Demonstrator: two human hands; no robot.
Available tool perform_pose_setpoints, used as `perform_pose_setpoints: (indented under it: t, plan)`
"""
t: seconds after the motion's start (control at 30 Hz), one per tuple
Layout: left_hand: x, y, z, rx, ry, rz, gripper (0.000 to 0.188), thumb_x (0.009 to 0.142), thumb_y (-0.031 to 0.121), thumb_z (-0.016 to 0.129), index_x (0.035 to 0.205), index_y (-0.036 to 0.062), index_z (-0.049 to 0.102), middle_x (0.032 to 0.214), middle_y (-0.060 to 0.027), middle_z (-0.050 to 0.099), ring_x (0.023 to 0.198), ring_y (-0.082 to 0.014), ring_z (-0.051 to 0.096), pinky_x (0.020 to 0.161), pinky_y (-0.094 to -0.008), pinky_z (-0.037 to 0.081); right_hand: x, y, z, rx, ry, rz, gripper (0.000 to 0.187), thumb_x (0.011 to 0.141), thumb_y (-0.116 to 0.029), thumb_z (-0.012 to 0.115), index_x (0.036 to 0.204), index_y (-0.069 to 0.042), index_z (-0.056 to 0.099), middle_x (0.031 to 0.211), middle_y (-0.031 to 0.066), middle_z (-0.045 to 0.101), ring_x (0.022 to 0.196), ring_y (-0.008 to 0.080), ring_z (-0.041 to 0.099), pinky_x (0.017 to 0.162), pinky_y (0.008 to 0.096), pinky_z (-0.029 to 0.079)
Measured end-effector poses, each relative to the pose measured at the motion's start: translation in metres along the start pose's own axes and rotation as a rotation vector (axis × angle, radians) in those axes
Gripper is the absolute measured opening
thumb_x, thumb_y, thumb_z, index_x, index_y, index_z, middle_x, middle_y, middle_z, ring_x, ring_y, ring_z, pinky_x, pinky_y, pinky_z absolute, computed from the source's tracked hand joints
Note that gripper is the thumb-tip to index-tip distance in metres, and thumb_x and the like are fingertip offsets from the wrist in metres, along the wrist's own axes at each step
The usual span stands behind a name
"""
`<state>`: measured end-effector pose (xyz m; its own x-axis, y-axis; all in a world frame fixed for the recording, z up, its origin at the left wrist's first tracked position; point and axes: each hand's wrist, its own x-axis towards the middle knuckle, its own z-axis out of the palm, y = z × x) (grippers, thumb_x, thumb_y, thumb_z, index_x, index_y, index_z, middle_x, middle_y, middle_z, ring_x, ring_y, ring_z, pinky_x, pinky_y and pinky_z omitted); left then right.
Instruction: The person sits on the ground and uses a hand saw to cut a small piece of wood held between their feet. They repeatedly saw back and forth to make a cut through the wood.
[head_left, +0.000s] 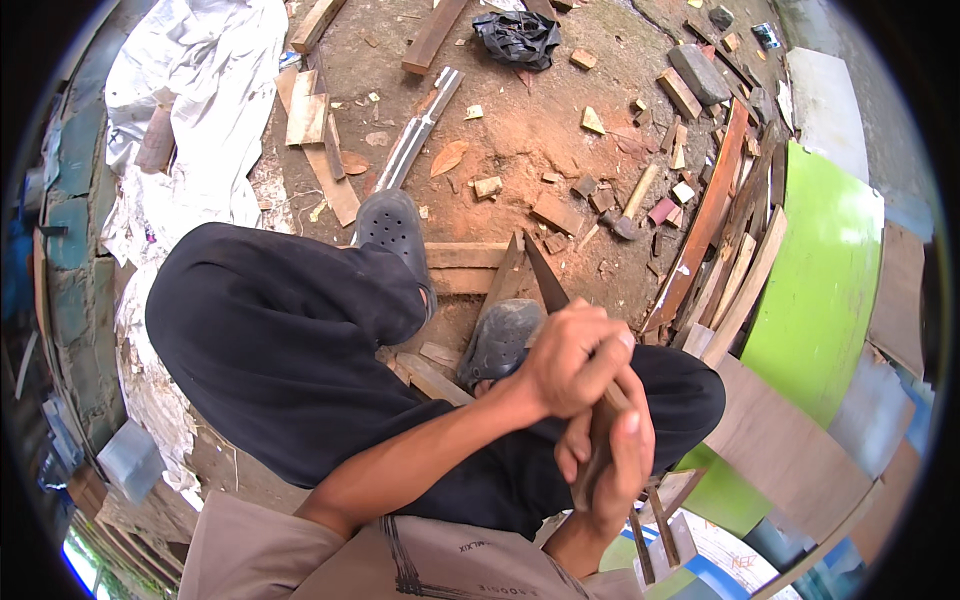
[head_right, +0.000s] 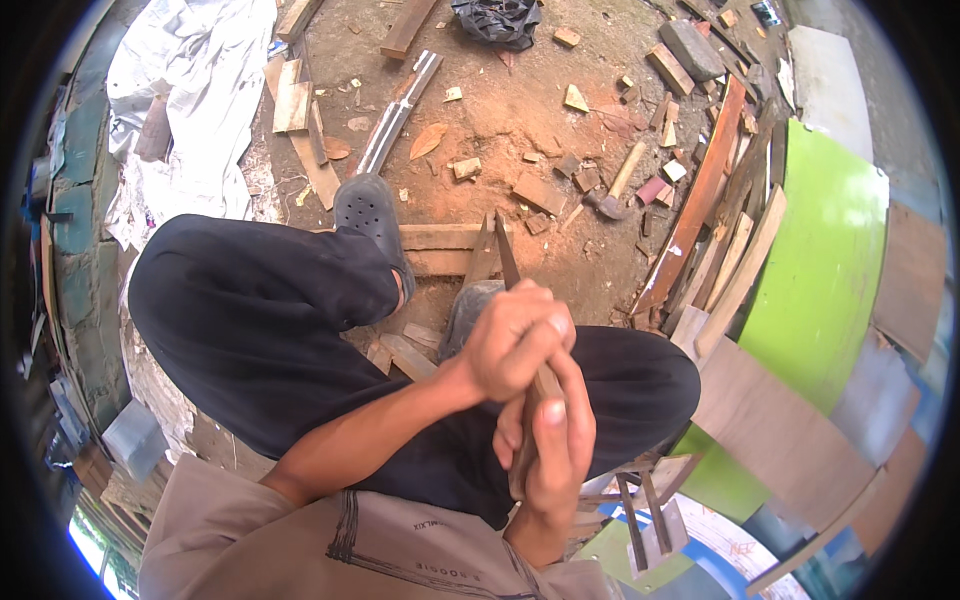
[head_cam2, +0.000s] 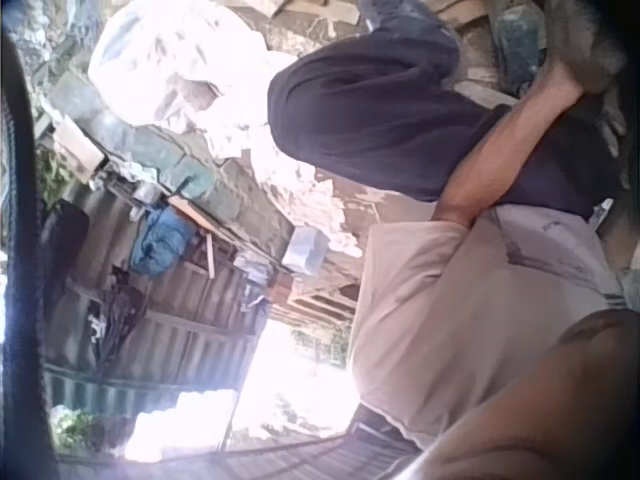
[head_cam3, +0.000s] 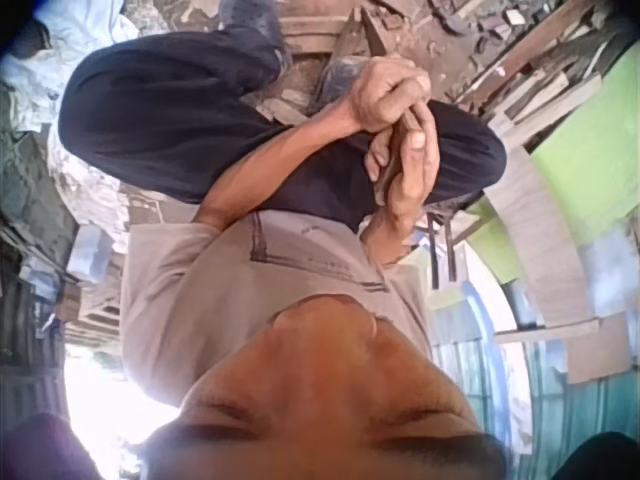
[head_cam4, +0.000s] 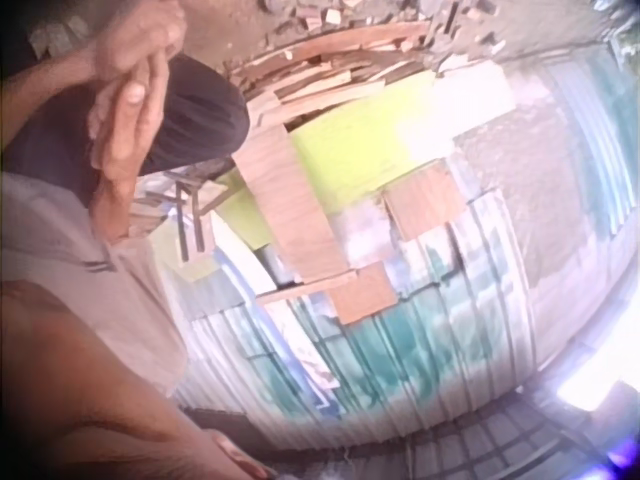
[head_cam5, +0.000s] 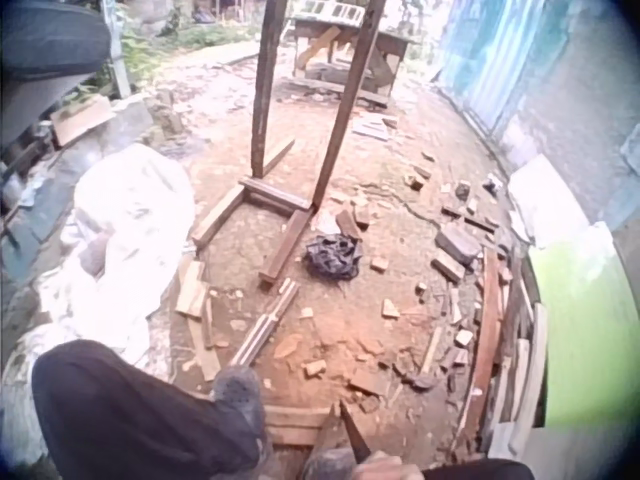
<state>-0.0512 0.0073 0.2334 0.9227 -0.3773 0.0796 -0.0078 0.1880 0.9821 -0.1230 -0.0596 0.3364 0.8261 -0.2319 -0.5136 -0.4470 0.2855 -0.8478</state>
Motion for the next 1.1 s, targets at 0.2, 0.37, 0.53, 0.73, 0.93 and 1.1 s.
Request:
perform_pose_setpoints:
  t: [0.2, 0.37, 0.53, 0.73, 0.93, 1.1]
  plan:
    - [0.026, -0.076, -0.021, -0.144, 0.088, -0.308, 0.039, 0.093, 0.027, 0.047, 0.067, 0.0017, 0.061, 0.064, -0.0127, 0.062, 0.061, -0.0246, 0.06, 0.066, -0.0382, 0.046, 0.081, 0.047, 0.004, -0.003, 0.011, 0.057, 0.05, 0.108, -0.033, 0.048, 0.145, 0.002, 0.047, 0.068, 0.0002, 0.047, 0.051, 0.0063, 0.04, 0.044, 0.0227, 0.035]
    - [-0.004, 0.014, 0.005, 0.02, 0.006, -0.052, 0.035, 0.092, 0.021, 0.045, 0.065, 0.0064, 0.06, 0.062, -0.009, 0.06, 0.061, -0.0265, 0.056, 0.074, -0.0364, 0.043, -0.017, -0.011, -0.003, -0.008, 0.015, -0.005, 0.066, 0.102, -0.04, 0.051, 0.14, 0.014, 0.043, 0.068, 0.0086, 0.053, 0.047, 0.0097, 0.044, 0.04, 0.0231, 0.032]
    - [0.033, -0.067, -0.005, -0.068, 0.076, -0.247, 0.043, 0.095, 0.03, 0.049, 0.068, -0.0008, 0.061, 0.061, -0.0108, 0.062, 0.059, -0.0181, 0.058, 0.058, -0.0349, 0.045, 0.07, 0.044, -0.02, 0.157, -0.049, 0.033, 0.059, 0.108, -0.036, 0.046, 0.147, 0.007, 0.038, 0.073, 0.0037, 0.049, 0.059, 0.0075, 0.045, 0.043, 0.0215, 0.039]
    - [0.0, -0.014, -0.007, -0.06, 0.032, -0.048, 0.038, 0.094, 0.025, 0.047, 0.064, 0.0042, 0.06, 0.059, -0.0087, 0.059, 0.056, -0.0212, 0.054, 0.067, -0.0359, 0.044, 0.003, 0.009, 0.002, -0.004, 0.007, 0.024, 0.064, 0.104, -0.039, 0.05, 0.144, 0.011, 0.041, 0.071, 0.0073, 0.053, 0.05, 0.008, 0.043, 0.04, 0.0216, 0.034]
    - [0.022, -0.056, -0.009, -0.112, 0.073, -0.242, 0.04, 0.095, 0.026, 0.049, 0.069, -0.0014, 0.062, 0.06, -0.0094, 0.061, 0.059, -0.0147, 0.058, 0.056, -0.0332, 0.046, 0.055, 0.041, -0.003, 0.089, 0.04, 0.032, 0.053, 0.108, -0.032, 0.046, 0.144, 0.006, 0.043, 0.068, 0.0023, 0.048, 0.051, 0.0069, 0.043, 0.043, 0.0217, 0.037]
    - [0.013, -0.061, -0.02, -0.099, 0.087, -0.27, 0.041, 0.093, 0.028, 0.049, 0.064, 0.0007, 0.059, 0.061, -0.0107, 0.061, 0.059, -0.0197, 0.059, 0.058, -0.0357, 0.046, 0.049, 0.051, 0.008, 0.043, 0.035, 0.053, 0.055, 0.106, -0.034, 0.049, 0.145, 0.005, 0.044, 0.068, 0.0016, 0.049, 0.052, 0.0073, 0.043, 0.043, 0.0222, 0.035]
